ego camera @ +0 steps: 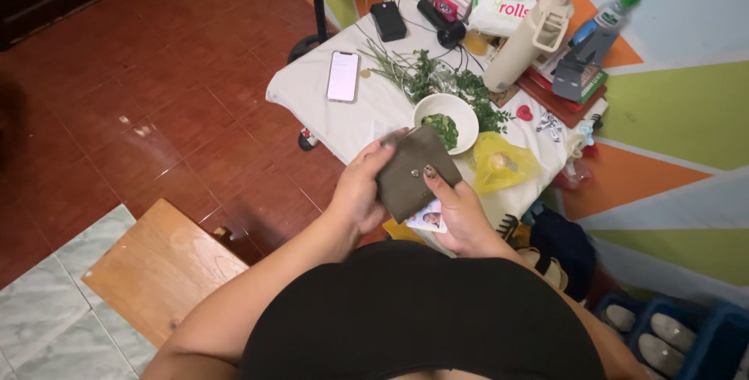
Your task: The person organizes items on a table, handling a small plastic bag, a pink pouch, a wallet, and plastic bags. They place a plastic bag on a shelf, open the pouch to remove and fold a receipt, and then open the wallet to place an ID card inside.
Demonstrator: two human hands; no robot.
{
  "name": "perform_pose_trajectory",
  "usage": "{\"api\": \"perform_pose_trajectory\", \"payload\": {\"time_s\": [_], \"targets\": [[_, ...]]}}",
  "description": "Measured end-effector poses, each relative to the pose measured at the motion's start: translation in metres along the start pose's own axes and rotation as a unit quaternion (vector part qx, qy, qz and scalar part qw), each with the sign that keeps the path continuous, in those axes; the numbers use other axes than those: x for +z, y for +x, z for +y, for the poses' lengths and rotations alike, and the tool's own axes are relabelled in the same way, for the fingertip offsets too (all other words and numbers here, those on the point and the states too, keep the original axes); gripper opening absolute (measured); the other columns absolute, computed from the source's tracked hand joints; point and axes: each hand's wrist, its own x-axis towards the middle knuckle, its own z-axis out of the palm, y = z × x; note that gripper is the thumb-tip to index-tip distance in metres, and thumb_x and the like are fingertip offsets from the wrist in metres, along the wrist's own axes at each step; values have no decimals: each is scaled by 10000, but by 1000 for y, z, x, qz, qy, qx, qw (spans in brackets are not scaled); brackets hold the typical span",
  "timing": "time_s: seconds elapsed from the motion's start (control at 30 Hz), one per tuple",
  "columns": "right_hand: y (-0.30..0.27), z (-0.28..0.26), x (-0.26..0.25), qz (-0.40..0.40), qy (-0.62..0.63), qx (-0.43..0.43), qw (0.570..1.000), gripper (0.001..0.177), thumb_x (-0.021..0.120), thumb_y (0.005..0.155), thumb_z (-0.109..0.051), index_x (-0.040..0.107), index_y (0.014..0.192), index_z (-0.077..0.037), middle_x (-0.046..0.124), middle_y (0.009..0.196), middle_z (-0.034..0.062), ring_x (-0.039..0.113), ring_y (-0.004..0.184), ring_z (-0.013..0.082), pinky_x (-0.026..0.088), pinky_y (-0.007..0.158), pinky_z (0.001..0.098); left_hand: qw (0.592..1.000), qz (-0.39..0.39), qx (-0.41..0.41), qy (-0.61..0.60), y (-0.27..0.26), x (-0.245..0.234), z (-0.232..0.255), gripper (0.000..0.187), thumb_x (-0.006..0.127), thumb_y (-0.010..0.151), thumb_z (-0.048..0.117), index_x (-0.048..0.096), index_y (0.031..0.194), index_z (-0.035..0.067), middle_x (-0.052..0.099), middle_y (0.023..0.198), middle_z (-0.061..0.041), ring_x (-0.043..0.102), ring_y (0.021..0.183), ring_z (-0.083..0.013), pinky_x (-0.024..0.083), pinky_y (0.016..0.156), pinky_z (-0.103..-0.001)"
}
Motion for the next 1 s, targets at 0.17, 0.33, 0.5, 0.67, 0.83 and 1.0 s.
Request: {"api": "perform_pose_trajectory", "payload": {"time_s": [0.17,0.33,0.5,0.67,0.83,1.0], "targets": [[0,-19,-7,35,-59,50,996,481,521,955,-431,531,1322,-119,662,1183,119,681,979,294,583,810,522,994,31,-103,-35,-5,2,35,417,557,996,373,636,1284,83,644,1326,-108,617,1215,-255,499,1036,-470],[-5,-41,-41,79,20,104,991,606,478,1014,-588,552,1314,-67,650,1104,158,674,933,304,582,827,490,985,-110,-128,-34,-16,1,61,385,529,1045,365,618,1310,100,617,1388,-130,596,1280,-274,476,1098,-460],[-1,-44,-41,50,-19,84,995,478,521,982,-415,560,1301,-60,671,1093,175,691,933,328,580,820,506,984,-138,-114,-16,-15,-1,63,374,510,1071,417,594,1276,116,614,1378,-141,607,1242,-285,498,1036,-465],[13,-73,-46,4,-23,-54,998,432,542,913,-120,552,1325,11,655,1044,240,696,932,373,585,882,518,970,-121,-49,207,-25,0,87,382,518,1095,375,632,1294,68,636,1299,-158,628,1146,-248,531,960,-388],[10,-95,-23,56,-35,-65,996,387,561,926,-28,538,1310,15,664,1077,180,710,980,321,595,890,494,952,-138,68,265,-28,7,102,370,526,1098,370,655,1233,50,629,1308,-73,625,1163,-184,532,995,-362],[-1,-106,18,-23,-39,-126,991,405,536,973,25,539,1369,-60,675,1140,154,697,991,300,582,859,472,989,-78,-15,127,-26,4,106,351,517,1081,390,647,1195,85,670,1203,-113,660,1100,-216,555,970,-400]]}}
